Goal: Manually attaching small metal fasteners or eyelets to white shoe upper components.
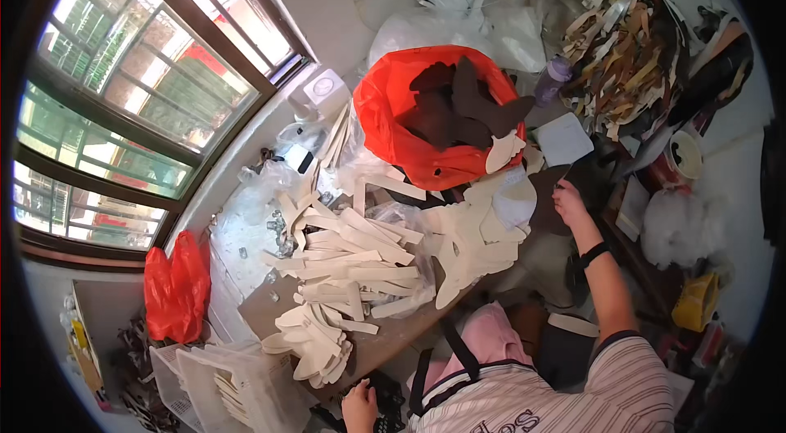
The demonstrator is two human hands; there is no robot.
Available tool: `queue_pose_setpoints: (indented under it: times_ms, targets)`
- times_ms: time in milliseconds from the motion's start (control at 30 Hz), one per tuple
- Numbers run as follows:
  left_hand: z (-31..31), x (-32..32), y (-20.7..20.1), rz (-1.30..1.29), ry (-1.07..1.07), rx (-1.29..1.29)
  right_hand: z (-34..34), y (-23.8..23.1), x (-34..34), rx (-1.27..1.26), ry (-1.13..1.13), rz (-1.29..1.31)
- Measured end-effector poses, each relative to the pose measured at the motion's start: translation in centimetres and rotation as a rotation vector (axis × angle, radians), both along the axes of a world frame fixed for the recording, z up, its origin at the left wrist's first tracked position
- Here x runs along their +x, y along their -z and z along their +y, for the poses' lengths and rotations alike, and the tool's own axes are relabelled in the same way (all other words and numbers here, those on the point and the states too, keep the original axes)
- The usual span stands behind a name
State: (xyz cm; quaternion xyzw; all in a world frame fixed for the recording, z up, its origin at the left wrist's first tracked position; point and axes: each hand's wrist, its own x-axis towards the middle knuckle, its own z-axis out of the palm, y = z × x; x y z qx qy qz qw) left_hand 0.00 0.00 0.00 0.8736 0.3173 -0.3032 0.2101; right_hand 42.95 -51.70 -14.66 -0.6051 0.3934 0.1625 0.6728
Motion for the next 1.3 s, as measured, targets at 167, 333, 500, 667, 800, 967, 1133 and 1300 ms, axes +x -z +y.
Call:
queue_pose_setpoints:
  times_ms: [167, 333, 500, 667, 800, 967, 1133, 1300]
  targets:
    - [-1.0, -3.1, 0.0, -0.189, -0.064, -0.051, 1.8, -1.0, 3.8, 0.031, 0.06, -0.099]
    - [-2.1, -1.7, 0.7, -0.188, -0.083, -0.069, -3.3, 1.9, 9.0, 0.115, 0.081, -0.247]
    - [-2.2, -10.3, 5.5, -0.255, -0.656, -0.271, -2.0, 2.8, 6.1, -0.172, -0.061, -0.256]
    - [-5.7, -26.4, 12.2, 0.114, -0.7, -0.004, 5.4, 2.6, -5.8, -0.181, -0.268, -0.129]
    - [-13.0, -39.5, 19.1, -0.015, -1.119, -0.333, 15.0, 1.1, -15.6, -0.066, -0.646, 0.07]
    - [-21.8, -43.8, 25.7, -0.307, -1.477, -0.651, 23.9, -4.0, -24.7, -0.278, -1.647, -0.227]
    - [-24.6, -49.9, 29.2, -0.379, -1.568, -0.584, 29.7, -5.6, -31.8, -0.65, -2.049, -0.524]
    - [-30.3, -47.5, 31.5, -0.411, -1.619, -0.594, 25.5, -3.2, -32.1, -0.594, -1.989, -0.042]
